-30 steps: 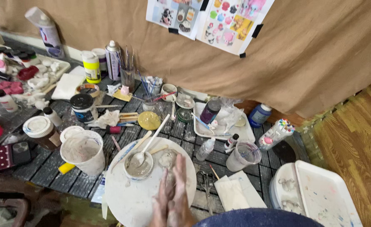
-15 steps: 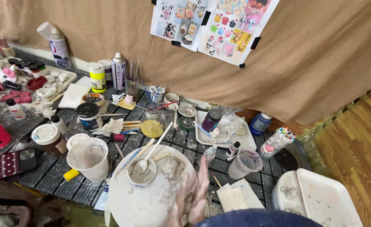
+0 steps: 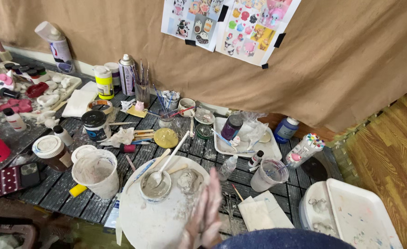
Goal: The person shapes a small piece of clay by hand on a rotating turntable. They repeatedly roll, pinch, and smooth the clay into a rounded form, occasionally adding small bits of clay to refine the shape. The workspace contains various art supplies, including paints, brushes, and reference images.
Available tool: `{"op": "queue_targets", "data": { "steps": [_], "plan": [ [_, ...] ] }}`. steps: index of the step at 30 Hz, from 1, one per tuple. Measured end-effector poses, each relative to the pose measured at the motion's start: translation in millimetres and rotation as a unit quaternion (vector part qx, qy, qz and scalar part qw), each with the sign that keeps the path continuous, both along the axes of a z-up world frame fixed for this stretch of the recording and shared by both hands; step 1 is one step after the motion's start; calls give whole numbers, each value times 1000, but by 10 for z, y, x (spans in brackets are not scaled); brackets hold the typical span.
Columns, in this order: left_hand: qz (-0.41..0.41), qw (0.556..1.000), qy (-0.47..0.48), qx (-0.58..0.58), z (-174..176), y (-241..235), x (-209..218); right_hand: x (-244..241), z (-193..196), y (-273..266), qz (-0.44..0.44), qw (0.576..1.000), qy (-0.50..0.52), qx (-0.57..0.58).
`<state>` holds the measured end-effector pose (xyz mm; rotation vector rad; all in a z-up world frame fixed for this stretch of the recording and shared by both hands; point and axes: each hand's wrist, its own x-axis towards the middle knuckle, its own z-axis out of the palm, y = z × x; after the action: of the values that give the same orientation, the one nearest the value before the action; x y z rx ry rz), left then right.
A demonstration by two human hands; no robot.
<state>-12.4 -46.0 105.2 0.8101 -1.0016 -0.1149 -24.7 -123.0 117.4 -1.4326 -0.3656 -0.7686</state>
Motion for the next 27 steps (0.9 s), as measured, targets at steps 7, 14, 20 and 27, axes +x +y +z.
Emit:
{"op": "queue_targets", "data": {
  "steps": [7, 14, 20, 27],
  "plan": [
    [71, 754, 624, -193, -264, -371, -102, -19, -26, 113, -24, 990, -26, -137],
    [-151, 867, 457, -131, -512, -150, 250, 44, -1, 66, -62, 988, -10, -140],
    [-21, 979, 199, -30, 95, -154, -87, 24, -78, 96, -43, 992, -27, -112],
    [-68, 987, 142, 13, 486, 99, -198, 25, -5, 9, -47, 987, -25, -150]
  ]
}}
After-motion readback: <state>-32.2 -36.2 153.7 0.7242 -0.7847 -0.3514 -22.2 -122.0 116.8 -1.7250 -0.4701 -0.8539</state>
